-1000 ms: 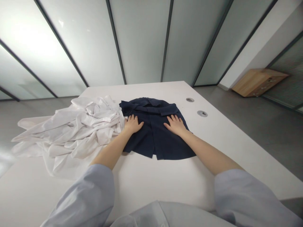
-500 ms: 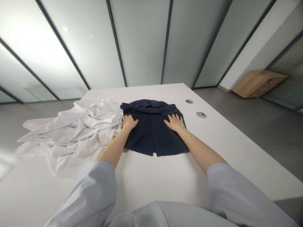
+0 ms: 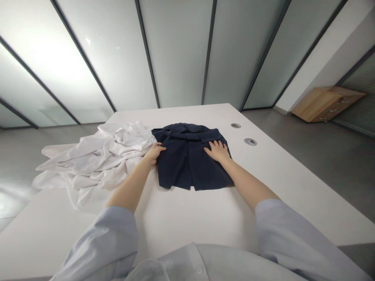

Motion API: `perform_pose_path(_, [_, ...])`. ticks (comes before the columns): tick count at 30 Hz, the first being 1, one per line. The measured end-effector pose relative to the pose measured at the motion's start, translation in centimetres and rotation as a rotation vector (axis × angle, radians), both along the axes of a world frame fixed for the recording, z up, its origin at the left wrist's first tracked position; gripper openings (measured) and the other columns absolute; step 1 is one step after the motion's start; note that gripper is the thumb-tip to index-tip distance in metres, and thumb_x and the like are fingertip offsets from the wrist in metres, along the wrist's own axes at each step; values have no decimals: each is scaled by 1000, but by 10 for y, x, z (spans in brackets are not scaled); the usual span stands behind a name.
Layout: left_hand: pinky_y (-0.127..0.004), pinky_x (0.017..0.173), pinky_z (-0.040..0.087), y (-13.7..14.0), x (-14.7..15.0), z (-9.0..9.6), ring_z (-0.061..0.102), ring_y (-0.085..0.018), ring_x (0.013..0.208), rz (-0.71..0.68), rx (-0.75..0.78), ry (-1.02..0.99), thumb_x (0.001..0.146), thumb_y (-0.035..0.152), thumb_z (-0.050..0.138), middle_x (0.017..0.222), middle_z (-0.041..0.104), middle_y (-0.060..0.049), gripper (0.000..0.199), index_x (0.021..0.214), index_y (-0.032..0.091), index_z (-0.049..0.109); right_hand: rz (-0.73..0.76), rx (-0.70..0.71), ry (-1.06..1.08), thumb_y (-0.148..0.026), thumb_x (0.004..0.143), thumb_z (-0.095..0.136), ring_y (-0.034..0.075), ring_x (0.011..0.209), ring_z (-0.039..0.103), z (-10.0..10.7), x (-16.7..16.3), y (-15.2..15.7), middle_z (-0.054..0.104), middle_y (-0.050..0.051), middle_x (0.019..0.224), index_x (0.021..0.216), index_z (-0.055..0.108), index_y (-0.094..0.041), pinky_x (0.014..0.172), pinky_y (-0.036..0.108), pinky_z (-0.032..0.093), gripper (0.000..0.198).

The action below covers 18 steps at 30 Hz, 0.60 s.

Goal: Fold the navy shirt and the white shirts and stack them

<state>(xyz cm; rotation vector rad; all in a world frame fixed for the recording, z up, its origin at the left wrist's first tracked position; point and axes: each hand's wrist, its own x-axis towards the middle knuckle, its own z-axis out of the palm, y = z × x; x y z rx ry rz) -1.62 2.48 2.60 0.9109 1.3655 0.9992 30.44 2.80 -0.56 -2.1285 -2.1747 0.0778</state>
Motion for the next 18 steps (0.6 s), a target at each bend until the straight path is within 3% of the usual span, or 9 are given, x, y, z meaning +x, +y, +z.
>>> perform_pose_path(6, [-28, 51, 49, -9, -14, 5, 54, -13, 44, 19, 185, 276, 66, 13, 63, 62, 53, 9, 54, 114, 29, 44, 31, -49, -11, -59, 94, 24, 38, 143, 23, 3, 2, -12, 29, 13, 157, 149, 35, -18, 112, 59, 21, 69])
perform_pose_path(10, [-25, 51, 48, -20, -24, 16, 59, -14, 53, -45, 204, 154, 65, 17, 66, 67, 59, 6, 47, 108, 27, 51, 56, -85, -10, -63, 93, 29, 39, 143, 22, 2, 15, -21, 27, 14, 158, 150, 34, -20, 111, 61, 22, 72])
perform_pose_path(13, [-26, 60, 52, -30, -29, 24, 65, -15, 68, -159, 198, 11, 65, 21, 70, 79, 66, 3, 44, 107, 25, 58, 136, -128, 14, -62, 91, 40, 36, 143, 24, 4, 32, -18, 29, 13, 157, 148, 38, -21, 112, 56, 26, 70])
perform_pose_path(16, [-29, 74, 55, -39, -29, 24, 67, -17, 83, -301, 138, -103, 64, 19, 76, 94, 70, -2, 46, 109, 22, 64, 185, -159, 39, -58, 91, 44, 31, 142, 29, 7, 44, -11, 35, 15, 154, 146, 43, -17, 113, 47, 30, 68])
perform_pose_path(18, [-29, 76, 55, -42, -29, 20, 67, -17, 82, -372, 70, -121, 64, 19, 78, 94, 71, -5, 41, 103, 18, 67, 178, -152, 31, -56, 91, 45, 31, 142, 30, 8, 46, -8, 36, 16, 153, 144, 44, -16, 113, 46, 30, 67])
